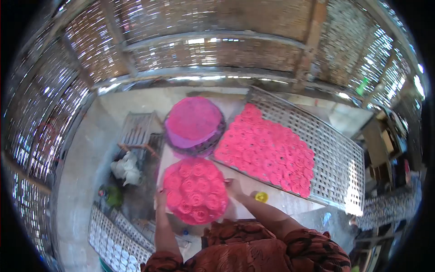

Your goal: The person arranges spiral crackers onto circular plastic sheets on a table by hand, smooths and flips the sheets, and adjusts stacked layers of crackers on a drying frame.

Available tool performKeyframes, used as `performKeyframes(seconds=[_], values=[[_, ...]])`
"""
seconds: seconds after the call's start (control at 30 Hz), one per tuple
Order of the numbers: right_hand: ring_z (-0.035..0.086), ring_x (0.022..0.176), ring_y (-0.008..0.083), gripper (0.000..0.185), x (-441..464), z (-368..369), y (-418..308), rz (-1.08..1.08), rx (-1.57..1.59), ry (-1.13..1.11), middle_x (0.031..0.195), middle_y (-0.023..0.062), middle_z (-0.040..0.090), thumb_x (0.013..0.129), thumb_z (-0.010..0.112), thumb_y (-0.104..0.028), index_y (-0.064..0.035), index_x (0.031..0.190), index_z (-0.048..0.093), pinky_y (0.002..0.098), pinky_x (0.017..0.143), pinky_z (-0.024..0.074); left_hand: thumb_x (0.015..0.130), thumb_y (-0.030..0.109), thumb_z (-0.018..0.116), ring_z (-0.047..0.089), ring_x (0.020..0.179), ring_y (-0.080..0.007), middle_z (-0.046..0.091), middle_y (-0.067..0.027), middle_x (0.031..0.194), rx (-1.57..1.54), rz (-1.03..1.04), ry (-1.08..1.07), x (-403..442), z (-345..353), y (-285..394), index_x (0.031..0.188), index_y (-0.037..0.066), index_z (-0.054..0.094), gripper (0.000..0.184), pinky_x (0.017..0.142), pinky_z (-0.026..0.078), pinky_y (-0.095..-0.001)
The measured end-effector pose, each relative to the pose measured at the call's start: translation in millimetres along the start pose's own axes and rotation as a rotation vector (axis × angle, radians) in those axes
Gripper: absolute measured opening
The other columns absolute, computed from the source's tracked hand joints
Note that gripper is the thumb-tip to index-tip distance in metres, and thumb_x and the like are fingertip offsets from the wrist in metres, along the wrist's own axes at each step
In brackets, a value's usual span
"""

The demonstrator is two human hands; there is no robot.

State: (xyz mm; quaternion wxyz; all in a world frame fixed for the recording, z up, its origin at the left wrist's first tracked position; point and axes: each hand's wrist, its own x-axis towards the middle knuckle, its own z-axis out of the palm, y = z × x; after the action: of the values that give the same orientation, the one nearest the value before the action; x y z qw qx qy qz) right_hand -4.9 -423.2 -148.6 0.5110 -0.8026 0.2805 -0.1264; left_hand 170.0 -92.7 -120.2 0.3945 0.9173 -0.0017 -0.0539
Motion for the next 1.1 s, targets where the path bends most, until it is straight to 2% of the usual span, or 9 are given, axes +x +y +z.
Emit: performKeyframes(seconds=[0.2, 0.3, 0.5, 0.67, 0.73, 0.83, 0.93, 1.03, 1.1], values=[[0.057, 0.062, 0.0116, 0.02, -33.7, -138.6, -86.2, -0.062, 0.162, 0.074, 0.07, 0.0063, 0.064, 0.085, 0.062, -0.02, -0.0018, 0.09, 0.069, 0.0295, 0.057, 0.0455, 0.086, 0.007, 0.055, 0.049, 0.076, -0.0127, 0.05, -0.0038, 0.076, -0.59, 0.167, -0.167, -52.9, -14.0, 145.1, 0.083, 0.001, 0.053, 0.006, 0.071, 0.041, -0.0282], [0.056, 0.065, 0.0092, 0.021, -29.5, -232.2, -74.2, 0.22, 0.365, 0.067, 0.075, 0.0004, 0.063, 0.09, 0.058, -0.02, -0.0019, 0.097, 0.067, 0.0271, 0.059, 0.0462, 0.09, 0.003, 0.051, 0.046, 0.084, -0.0064, 0.05, 0.0024, 0.088, -0.698, 0.25, -0.387, -55.5, 34.7, 191.2, 0.093, 0.007, 0.053, 0.006, 0.076, 0.038, -0.022], [0.053, 0.061, 0.0076, 0.021, -11.0, -381.1, 29.6, 0.232, 0.308, 0.241, 0.072, -0.0007, 0.062, 0.091, 0.056, -0.02, -0.0024, 0.089, 0.067, 0.0271, 0.056, 0.0444, 0.086, 0.005, 0.054, 0.047, 0.076, -0.0096, 0.048, -0.0023, 0.076, -0.634, 0.396, -0.448, -82.9, 205.9, 298.2, 0.082, 0.003, 0.05, 0.007, 0.069, 0.04, -0.0262], [0.055, 0.06, 0.0116, 0.025, 10.3, -440.5, 138.1, 0.376, -0.004, 0.274, 0.07, 0.002, 0.061, 0.089, 0.057, -0.027, -0.003, 0.087, 0.066, 0.0284, 0.054, 0.0455, 0.082, 0.006, 0.059, 0.05, 0.078, -0.0129, 0.053, -0.0075, 0.081, -0.318, 0.386, -0.552, -68.9, 337.9, 317.9, 0.085, 0.002, 0.052, 0.009, 0.069, 0.042, -0.0288], [0.059, 0.058, 0.0194, 0.023, -0.9, -457.0, 105.0, 0.411, -0.003, 0.282, 0.067, 0.0086, 0.062, 0.085, 0.059, -0.026, -0.003, 0.082, 0.064, 0.0334, 0.054, 0.0469, 0.08, 0.007, 0.06, 0.054, 0.079, -0.016, 0.056, -0.0098, 0.083, -0.223, 0.361, -0.551, -75.9, 360.7, 329.4, 0.088, 0.001, 0.053, 0.012, 0.071, 0.044, -0.0309], [0.06, 0.079, 0.037, 0.022, 9.0, -441.9, 161.0, 0.077, -0.652, 0.416, 0.094, 0.0203, 0.061, 0.077, 0.06, -0.021, -0.0047, 0.092, 0.062, 0.0429, 0.065, 0.0491, 0.076, 0.008, 0.061, 0.059, 0.087, -0.026, 0.061, -0.0133, 0.088, 0.05, 0.742, -0.059, -110.8, 361.2, 365.0, 0.091, 0.002, 0.057, 0.016, 0.077, 0.047, -0.0373], [0.057, 0.087, 0.0372, 0.03, 11.5, -434.4, 144.2, -0.26, -0.687, 0.268, 0.1, 0.016, 0.057, 0.074, 0.066, -0.025, -0.0065, 0.098, 0.062, 0.0474, 0.075, 0.0472, 0.074, 0.005, 0.062, 0.058, 0.091, -0.0334, 0.061, -0.0155, 0.091, 0.028, 1.064, -0.385, -165.3, 373.8, 444.8, 0.089, 0.003, 0.061, 0.015, 0.081, 0.047, -0.0405], [0.055, 0.097, 0.0339, 0.029, -2.8, -436.9, 97.0, -0.086, -0.698, 0.035, 0.103, 0.0157, 0.057, 0.075, 0.066, -0.028, -0.0067, 0.094, 0.061, 0.049, 0.081, 0.0434, 0.071, 0.004, 0.064, 0.058, 0.09, -0.0333, 0.059, -0.0161, 0.093, 0.065, 1.037, -0.813, -202.0, 431.1, 468.3, 0.085, 0.002, 0.062, 0.014, 0.079, 0.047, -0.0404], [0.054, 0.1, 0.033, 0.03, 1.6, -431.4, 104.7, -0.118, -0.711, 0.034, 0.104, 0.0147, 0.057, 0.076, 0.066, -0.03, -0.0072, 0.095, 0.062, 0.0487, 0.083, 0.042, 0.072, 0.004, 0.064, 0.058, 0.09, -0.0333, 0.058, -0.0164, 0.092, 0.145, 1.139, -0.759, -213.5, 458.8, 469.2, 0.085, 0.002, 0.062, 0.013, 0.078, 0.048, -0.0408]])
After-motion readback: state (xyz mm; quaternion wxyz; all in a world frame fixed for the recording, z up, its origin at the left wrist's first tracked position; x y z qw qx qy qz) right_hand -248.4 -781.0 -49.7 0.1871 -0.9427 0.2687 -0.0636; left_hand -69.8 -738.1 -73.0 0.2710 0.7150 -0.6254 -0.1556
